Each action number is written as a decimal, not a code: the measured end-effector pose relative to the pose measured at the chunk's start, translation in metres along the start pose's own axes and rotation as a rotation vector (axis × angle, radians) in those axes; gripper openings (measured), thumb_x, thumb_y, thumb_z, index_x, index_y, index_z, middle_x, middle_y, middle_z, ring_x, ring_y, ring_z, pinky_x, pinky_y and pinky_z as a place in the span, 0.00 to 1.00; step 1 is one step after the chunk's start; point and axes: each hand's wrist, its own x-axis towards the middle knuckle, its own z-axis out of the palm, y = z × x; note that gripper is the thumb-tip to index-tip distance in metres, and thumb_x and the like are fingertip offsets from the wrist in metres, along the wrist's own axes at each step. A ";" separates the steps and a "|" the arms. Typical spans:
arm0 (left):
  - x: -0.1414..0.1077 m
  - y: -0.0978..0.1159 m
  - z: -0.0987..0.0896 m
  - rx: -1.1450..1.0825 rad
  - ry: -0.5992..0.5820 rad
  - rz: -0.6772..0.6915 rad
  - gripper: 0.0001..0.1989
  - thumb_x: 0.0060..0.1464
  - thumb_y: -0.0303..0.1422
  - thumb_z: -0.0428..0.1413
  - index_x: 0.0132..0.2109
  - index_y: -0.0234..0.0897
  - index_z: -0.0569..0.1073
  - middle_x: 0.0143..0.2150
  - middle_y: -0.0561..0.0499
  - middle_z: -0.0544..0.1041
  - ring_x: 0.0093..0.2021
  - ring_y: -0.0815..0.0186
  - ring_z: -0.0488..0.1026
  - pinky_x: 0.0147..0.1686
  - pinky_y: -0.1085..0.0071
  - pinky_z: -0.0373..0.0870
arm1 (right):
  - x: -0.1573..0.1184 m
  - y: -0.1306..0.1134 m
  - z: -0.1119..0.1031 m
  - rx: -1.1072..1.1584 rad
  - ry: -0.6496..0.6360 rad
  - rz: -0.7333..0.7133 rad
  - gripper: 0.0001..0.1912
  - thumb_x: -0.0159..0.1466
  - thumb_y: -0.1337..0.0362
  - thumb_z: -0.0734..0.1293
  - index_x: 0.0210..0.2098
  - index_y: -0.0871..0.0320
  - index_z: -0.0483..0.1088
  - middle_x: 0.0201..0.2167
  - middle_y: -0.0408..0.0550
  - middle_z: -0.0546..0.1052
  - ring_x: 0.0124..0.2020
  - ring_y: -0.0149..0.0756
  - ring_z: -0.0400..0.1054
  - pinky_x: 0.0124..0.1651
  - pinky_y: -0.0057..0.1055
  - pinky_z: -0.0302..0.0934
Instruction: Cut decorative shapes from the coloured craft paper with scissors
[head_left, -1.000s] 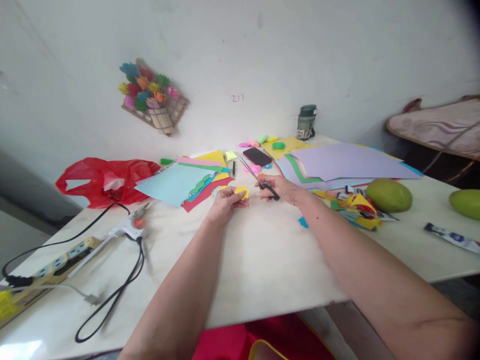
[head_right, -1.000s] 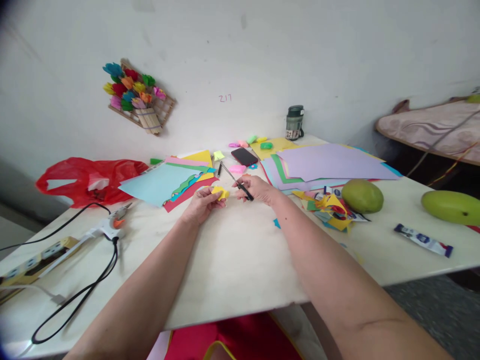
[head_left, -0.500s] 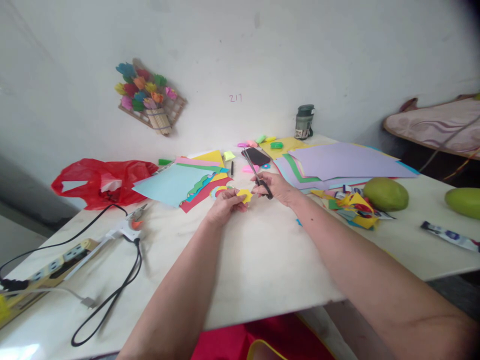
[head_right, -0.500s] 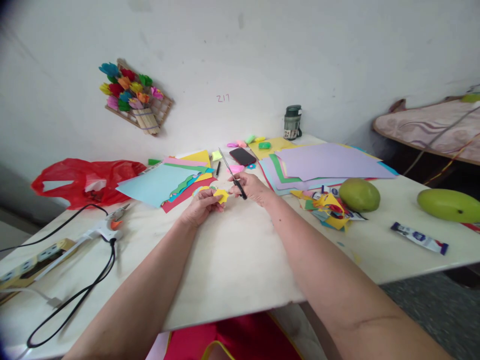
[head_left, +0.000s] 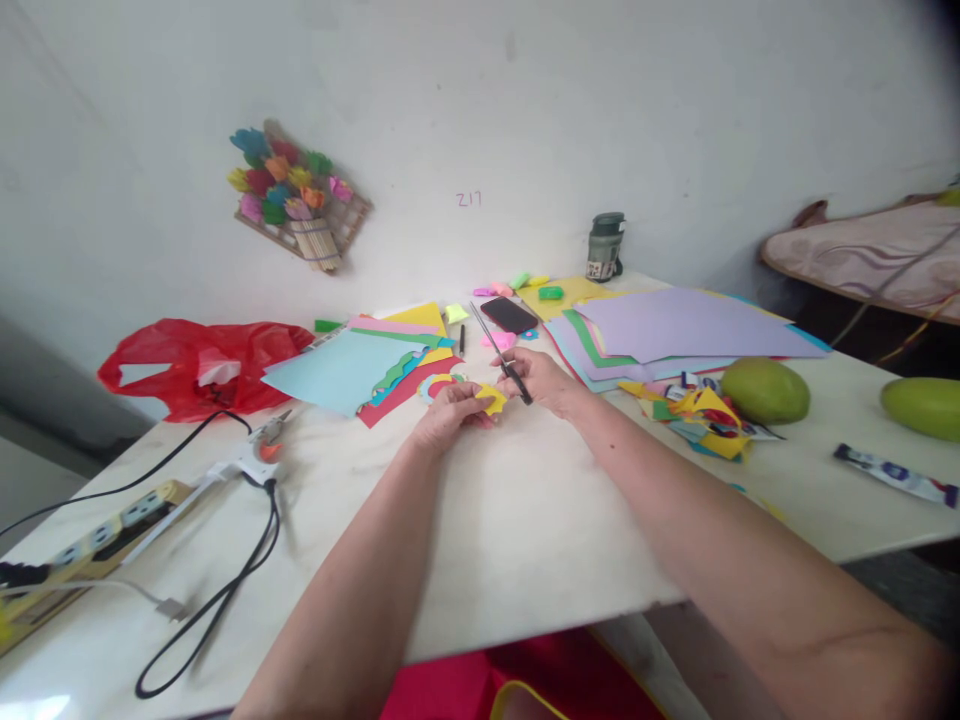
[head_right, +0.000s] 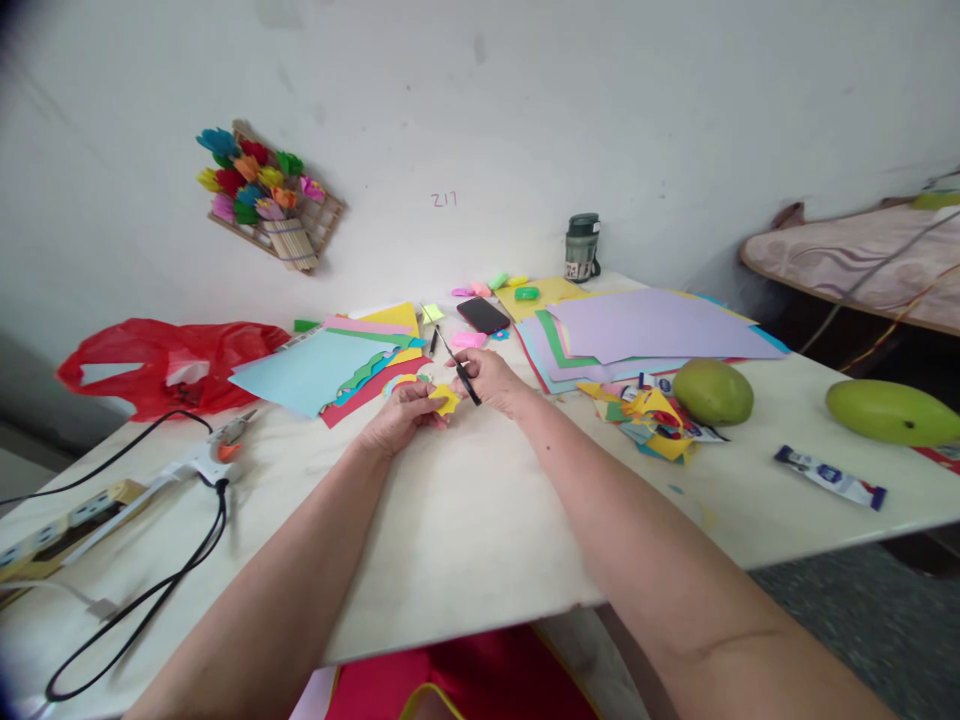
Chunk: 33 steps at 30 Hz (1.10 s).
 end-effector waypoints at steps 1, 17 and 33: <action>0.000 0.000 0.000 -0.016 0.016 0.002 0.12 0.40 0.35 0.62 0.28 0.32 0.69 0.23 0.51 0.74 0.21 0.69 0.71 0.26 0.74 0.67 | 0.000 0.000 0.001 0.005 0.008 -0.002 0.17 0.41 0.73 0.67 0.32 0.59 0.66 0.18 0.37 0.68 0.19 0.24 0.60 0.24 0.23 0.55; 0.000 0.002 0.003 -0.133 0.129 0.041 0.17 0.35 0.34 0.64 0.28 0.36 0.62 0.21 0.54 0.73 0.19 0.70 0.70 0.23 0.74 0.66 | 0.003 0.006 -0.008 -0.002 0.067 -0.018 0.17 0.44 0.71 0.66 0.35 0.58 0.65 0.18 0.38 0.69 0.23 0.28 0.65 0.29 0.26 0.60; 0.003 -0.001 0.003 -0.127 0.155 0.059 0.14 0.35 0.35 0.64 0.26 0.32 0.68 0.25 0.52 0.74 0.26 0.69 0.73 0.32 0.71 0.70 | 0.002 0.002 0.002 0.018 0.076 -0.008 0.18 0.42 0.71 0.67 0.33 0.59 0.64 0.16 0.36 0.67 0.19 0.26 0.61 0.24 0.25 0.56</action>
